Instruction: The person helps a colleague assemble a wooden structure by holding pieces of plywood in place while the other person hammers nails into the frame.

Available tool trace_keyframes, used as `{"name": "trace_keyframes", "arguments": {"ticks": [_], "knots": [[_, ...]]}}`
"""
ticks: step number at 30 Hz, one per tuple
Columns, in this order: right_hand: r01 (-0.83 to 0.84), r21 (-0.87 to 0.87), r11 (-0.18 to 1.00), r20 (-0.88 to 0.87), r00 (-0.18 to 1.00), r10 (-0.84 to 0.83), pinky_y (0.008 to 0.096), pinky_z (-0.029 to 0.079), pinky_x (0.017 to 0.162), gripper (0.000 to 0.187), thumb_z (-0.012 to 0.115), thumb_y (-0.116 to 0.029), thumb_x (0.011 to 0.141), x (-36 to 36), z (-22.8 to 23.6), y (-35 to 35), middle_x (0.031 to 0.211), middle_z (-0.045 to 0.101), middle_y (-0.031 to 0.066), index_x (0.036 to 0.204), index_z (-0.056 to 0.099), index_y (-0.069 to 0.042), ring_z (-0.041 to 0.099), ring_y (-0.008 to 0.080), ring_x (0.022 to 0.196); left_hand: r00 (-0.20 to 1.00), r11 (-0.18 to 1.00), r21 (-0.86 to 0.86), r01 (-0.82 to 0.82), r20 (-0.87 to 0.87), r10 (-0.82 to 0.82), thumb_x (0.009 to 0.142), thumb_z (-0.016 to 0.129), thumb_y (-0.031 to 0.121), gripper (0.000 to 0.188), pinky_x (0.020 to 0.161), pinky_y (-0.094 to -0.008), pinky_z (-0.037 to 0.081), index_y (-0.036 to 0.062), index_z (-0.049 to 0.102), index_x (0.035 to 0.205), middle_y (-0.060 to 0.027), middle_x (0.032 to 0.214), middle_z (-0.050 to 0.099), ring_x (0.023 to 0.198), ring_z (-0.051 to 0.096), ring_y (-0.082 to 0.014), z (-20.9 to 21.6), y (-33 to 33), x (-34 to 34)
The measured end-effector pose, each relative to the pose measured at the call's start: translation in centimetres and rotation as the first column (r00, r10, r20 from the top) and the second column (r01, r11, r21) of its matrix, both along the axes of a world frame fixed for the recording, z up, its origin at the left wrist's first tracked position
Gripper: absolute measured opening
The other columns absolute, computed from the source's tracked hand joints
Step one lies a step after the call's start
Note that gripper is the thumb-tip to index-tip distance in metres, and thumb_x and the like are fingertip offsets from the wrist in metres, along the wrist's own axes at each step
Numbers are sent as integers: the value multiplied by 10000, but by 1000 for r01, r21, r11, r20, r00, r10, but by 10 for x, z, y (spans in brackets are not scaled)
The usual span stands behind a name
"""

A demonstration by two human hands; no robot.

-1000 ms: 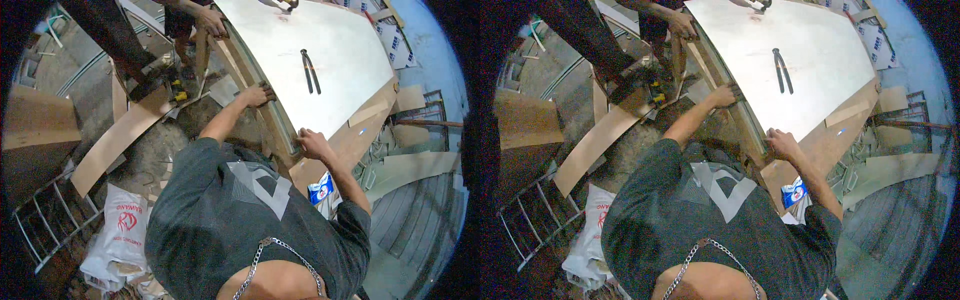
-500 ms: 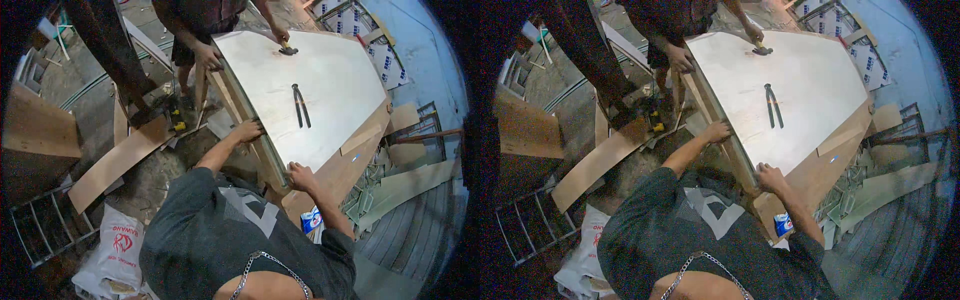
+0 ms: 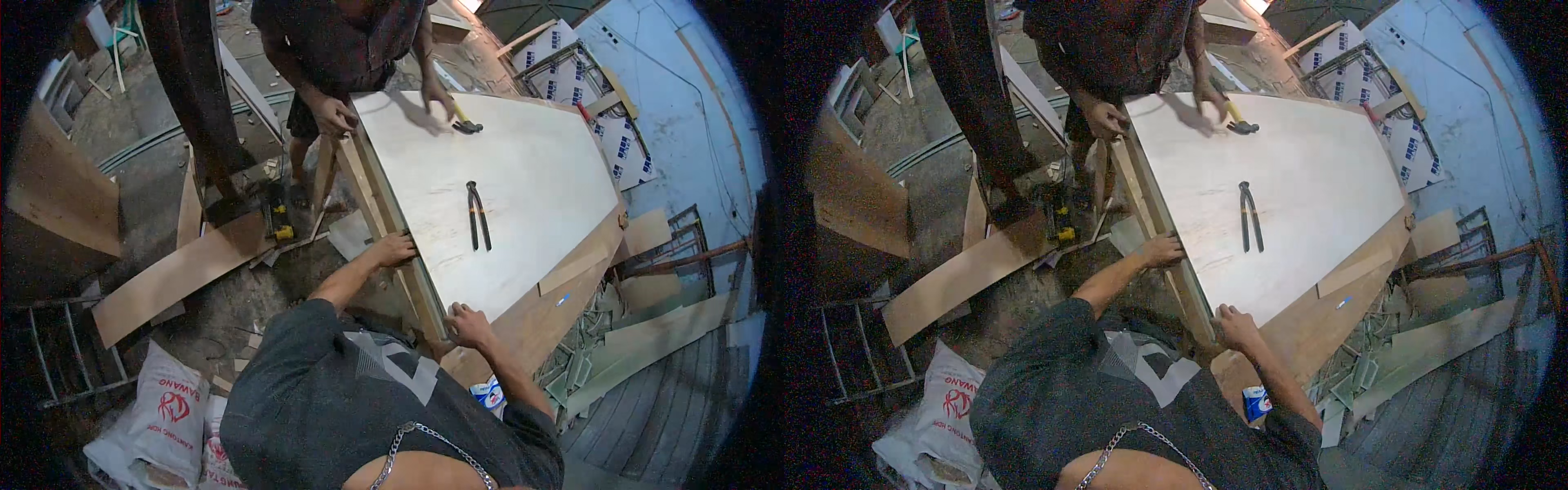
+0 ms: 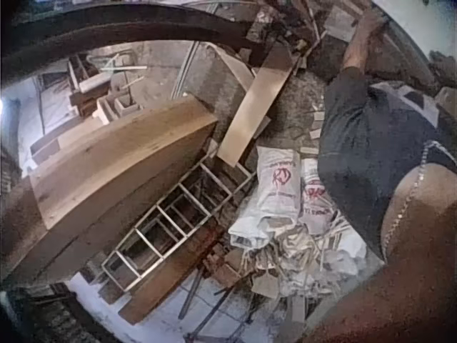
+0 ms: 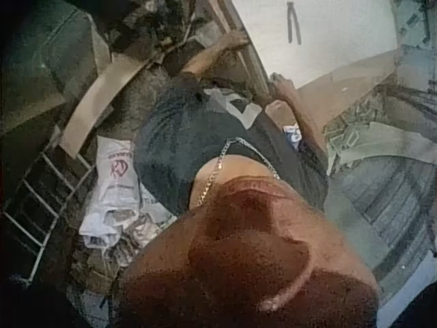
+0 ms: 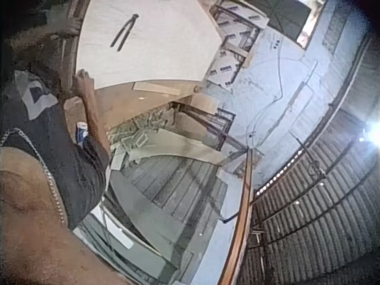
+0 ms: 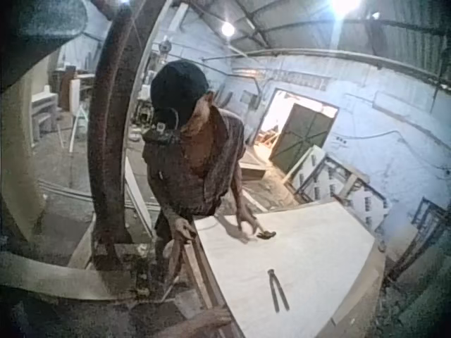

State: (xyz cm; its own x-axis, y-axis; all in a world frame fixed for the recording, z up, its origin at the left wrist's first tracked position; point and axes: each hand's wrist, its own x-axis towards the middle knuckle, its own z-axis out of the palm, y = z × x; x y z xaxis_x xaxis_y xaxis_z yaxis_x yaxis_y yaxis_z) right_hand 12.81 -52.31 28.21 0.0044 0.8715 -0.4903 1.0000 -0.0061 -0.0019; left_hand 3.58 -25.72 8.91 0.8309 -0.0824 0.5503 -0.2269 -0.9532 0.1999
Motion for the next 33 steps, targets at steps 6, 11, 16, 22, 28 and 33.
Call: {"name": "trace_keyframes", "arguments": {"ticks": [6,11,16,22,28,33], "knots": [[38,1,999,4,999,-38,404,510,641,297,642,-221,673,-6,-10,-1,996,504,94,964,636,-163,528,258,970,986,999,23,-32,-163,36,761,526,142,203,906,-353,411,136,584,956,-26,951,575,1025,516,-188,10,-2,-2],[128,17,992,-17,992,-128,424,495,670,271,603,-222,708,-11,-24,-8,976,506,106,968,634,-153,536,269,956,995,999,-23,25,95,-23,745,569,158,257,911,-347,414,131,585,1000,-16,1054,584,1057,517,-187,8,-3,-4],[289,-8,957,40,957,-288,452,487,685,329,580,-240,737,-31,-42,-17,932,556,167,1047,599,-132,582,315,866,1000,997,-73,10,21,-9,713,637,179,319,888,-364,433,117,596,1023,-10,1068,584,1049,524,-197,-1,1,-2],[694,226,684,-85,713,-696,497,428,818,756,633,-314,730,-99,-45,-34,1115,503,241,1318,302,26,535,403,964,994,998,-67,7,-104,-14,687,611,126,290,729,-341,511,127,621,977,-38,1015,614,947,586,-206,31,2,-3],[797,394,457,-191,558,-808,479,269,1029,769,633,-216,743,-126,-82,-34,1330,299,307,1326,242,97,286,444,1241,971,999,25,23,-236,-17,709,624,199,317,819,-361,466,143,622,1021,-37,1062,609,1031,548,-192,28,-2,-4],[768,547,334,-201,508,-838,507,246,1028,645,550,-280,834,-132,-94,-13,1319,335,291,1291,309,107,314,430,1228,993,994,-104,41,-109,-53,689,660,222,305,817,-375,451,132,626,977,-47,994,619,974,566,-214,29,-5,1]]}}
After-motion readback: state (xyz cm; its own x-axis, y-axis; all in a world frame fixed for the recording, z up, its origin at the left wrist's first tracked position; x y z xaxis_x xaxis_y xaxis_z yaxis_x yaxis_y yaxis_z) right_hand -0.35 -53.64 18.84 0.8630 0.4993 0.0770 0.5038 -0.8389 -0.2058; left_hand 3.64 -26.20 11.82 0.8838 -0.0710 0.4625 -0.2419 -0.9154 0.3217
